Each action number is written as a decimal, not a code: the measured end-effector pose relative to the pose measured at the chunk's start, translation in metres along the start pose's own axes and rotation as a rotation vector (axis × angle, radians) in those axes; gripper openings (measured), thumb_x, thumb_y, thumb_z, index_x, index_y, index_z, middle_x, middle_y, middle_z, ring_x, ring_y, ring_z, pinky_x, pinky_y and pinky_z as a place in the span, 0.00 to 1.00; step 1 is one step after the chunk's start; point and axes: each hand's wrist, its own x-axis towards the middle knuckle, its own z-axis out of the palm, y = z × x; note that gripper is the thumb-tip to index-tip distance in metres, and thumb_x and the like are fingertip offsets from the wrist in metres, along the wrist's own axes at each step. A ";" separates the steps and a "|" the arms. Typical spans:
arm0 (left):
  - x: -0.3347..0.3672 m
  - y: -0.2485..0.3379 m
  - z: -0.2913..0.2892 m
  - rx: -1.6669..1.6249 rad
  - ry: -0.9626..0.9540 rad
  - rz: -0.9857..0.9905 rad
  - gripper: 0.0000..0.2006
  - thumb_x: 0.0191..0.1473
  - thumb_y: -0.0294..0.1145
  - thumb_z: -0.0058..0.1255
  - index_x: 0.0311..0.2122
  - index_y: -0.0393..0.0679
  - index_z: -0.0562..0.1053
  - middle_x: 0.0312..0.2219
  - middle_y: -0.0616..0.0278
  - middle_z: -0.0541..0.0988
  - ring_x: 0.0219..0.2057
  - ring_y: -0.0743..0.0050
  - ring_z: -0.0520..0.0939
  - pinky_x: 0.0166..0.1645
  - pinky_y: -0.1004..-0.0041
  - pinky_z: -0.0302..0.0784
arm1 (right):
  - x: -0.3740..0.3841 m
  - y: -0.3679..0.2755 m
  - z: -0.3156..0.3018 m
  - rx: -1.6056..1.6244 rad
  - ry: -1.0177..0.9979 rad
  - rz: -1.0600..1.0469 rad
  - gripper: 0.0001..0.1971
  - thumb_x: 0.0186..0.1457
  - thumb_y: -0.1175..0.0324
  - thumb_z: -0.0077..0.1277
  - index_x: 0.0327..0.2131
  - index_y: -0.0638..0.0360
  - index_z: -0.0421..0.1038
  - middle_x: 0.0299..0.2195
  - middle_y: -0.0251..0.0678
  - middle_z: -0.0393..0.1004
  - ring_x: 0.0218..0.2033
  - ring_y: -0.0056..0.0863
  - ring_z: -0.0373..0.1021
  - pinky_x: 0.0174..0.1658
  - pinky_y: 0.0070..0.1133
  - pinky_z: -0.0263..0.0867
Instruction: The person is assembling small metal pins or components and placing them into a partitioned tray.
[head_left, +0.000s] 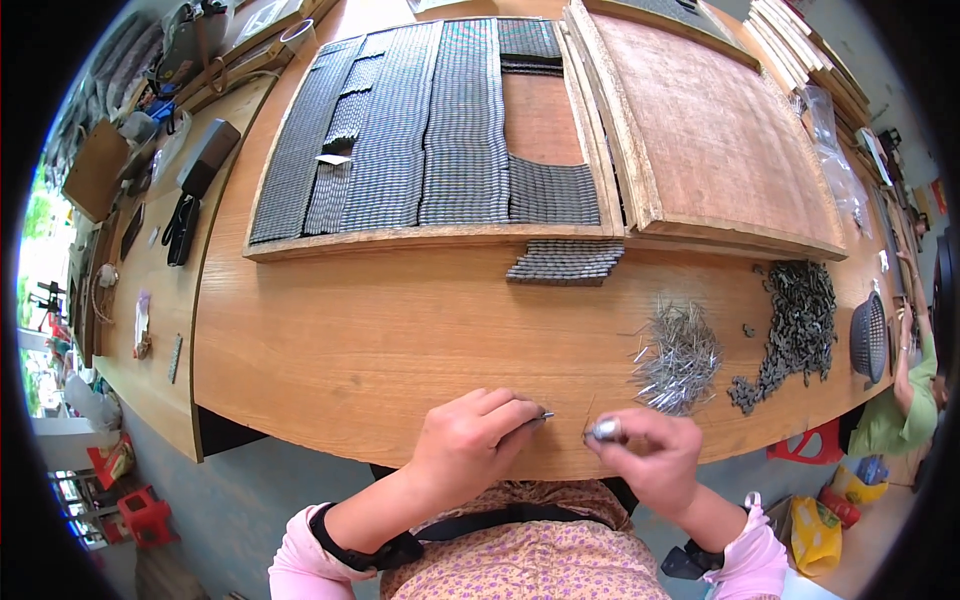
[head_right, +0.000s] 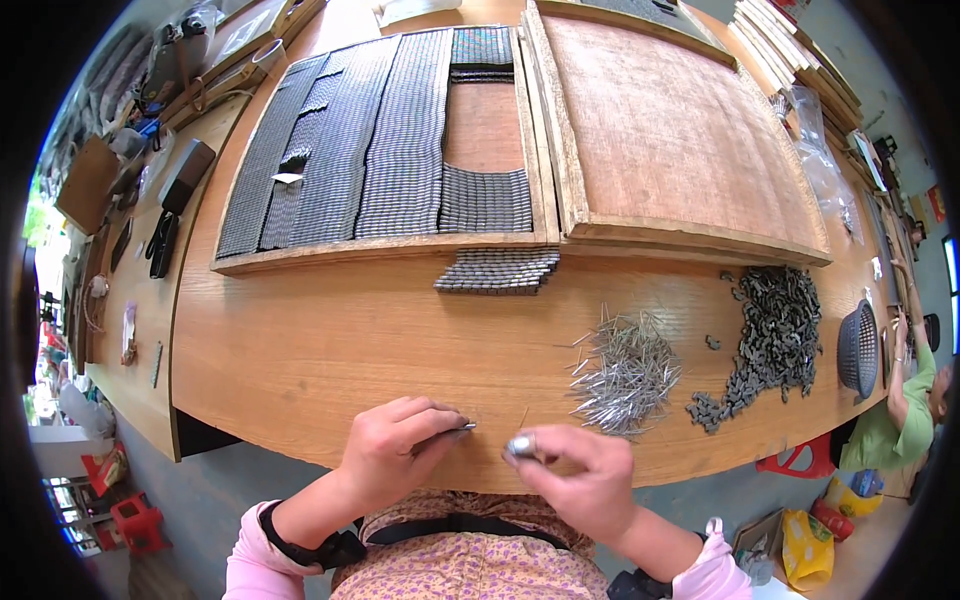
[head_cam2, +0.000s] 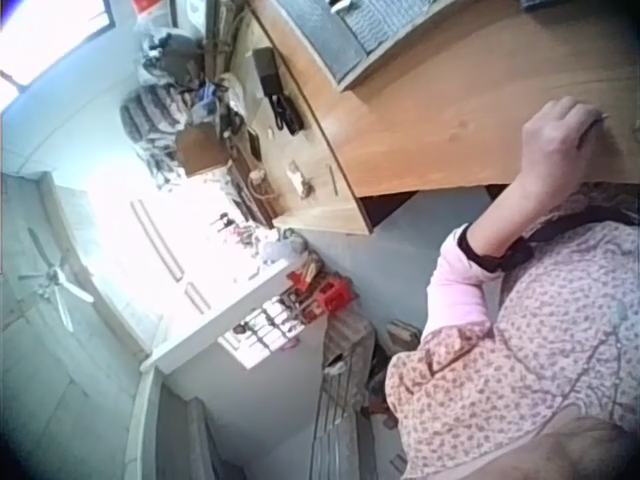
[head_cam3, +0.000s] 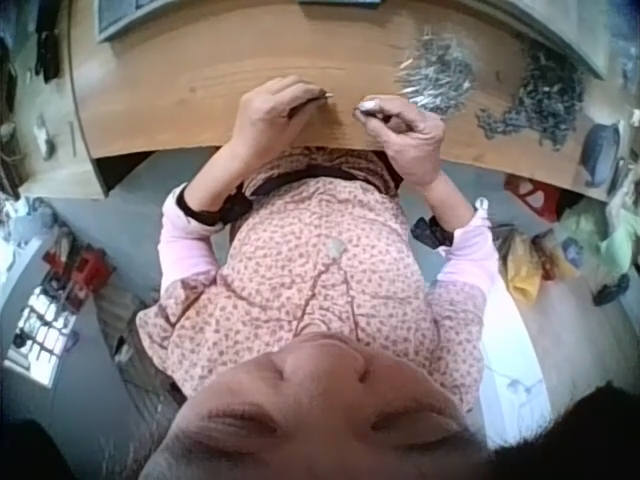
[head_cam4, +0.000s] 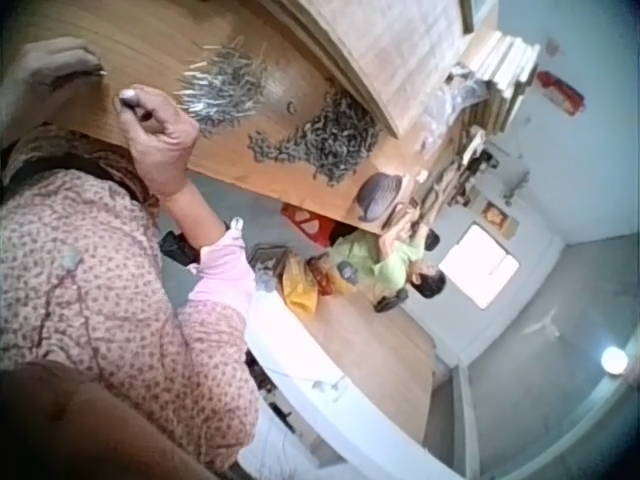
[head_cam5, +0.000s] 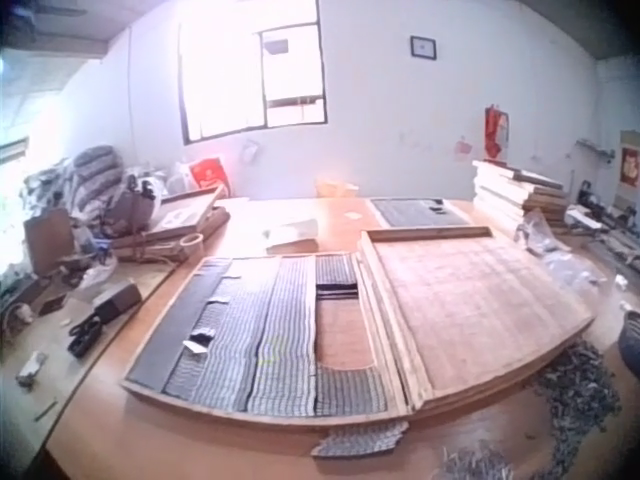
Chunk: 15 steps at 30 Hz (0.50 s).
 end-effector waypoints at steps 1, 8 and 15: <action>0.000 0.000 0.000 0.003 0.007 0.005 0.08 0.45 0.25 0.61 0.34 0.44 0.78 0.27 0.62 0.80 0.27 0.64 0.81 0.29 0.70 0.77 | 0.010 -0.003 0.004 0.082 0.023 0.073 0.07 0.45 0.80 0.63 0.30 0.62 0.79 0.28 0.33 0.80 0.26 0.18 0.74 0.31 0.15 0.69; -0.001 -0.001 0.003 -0.003 0.004 0.002 0.08 0.45 0.24 0.61 0.34 0.43 0.78 0.27 0.62 0.79 0.27 0.63 0.81 0.29 0.69 0.77 | 0.031 0.002 0.016 0.228 -0.047 0.247 0.06 0.49 0.75 0.63 0.32 0.63 0.80 0.27 0.28 0.79 0.25 0.10 0.70 0.27 0.11 0.66; -0.001 -0.003 0.001 0.000 -0.004 0.028 0.09 0.45 0.24 0.61 0.34 0.43 0.77 0.27 0.61 0.79 0.27 0.62 0.81 0.29 0.69 0.77 | 0.034 -0.004 0.019 0.166 -0.077 0.288 0.04 0.49 0.84 0.60 0.31 0.69 0.78 0.30 0.34 0.79 0.30 0.15 0.72 0.33 0.13 0.70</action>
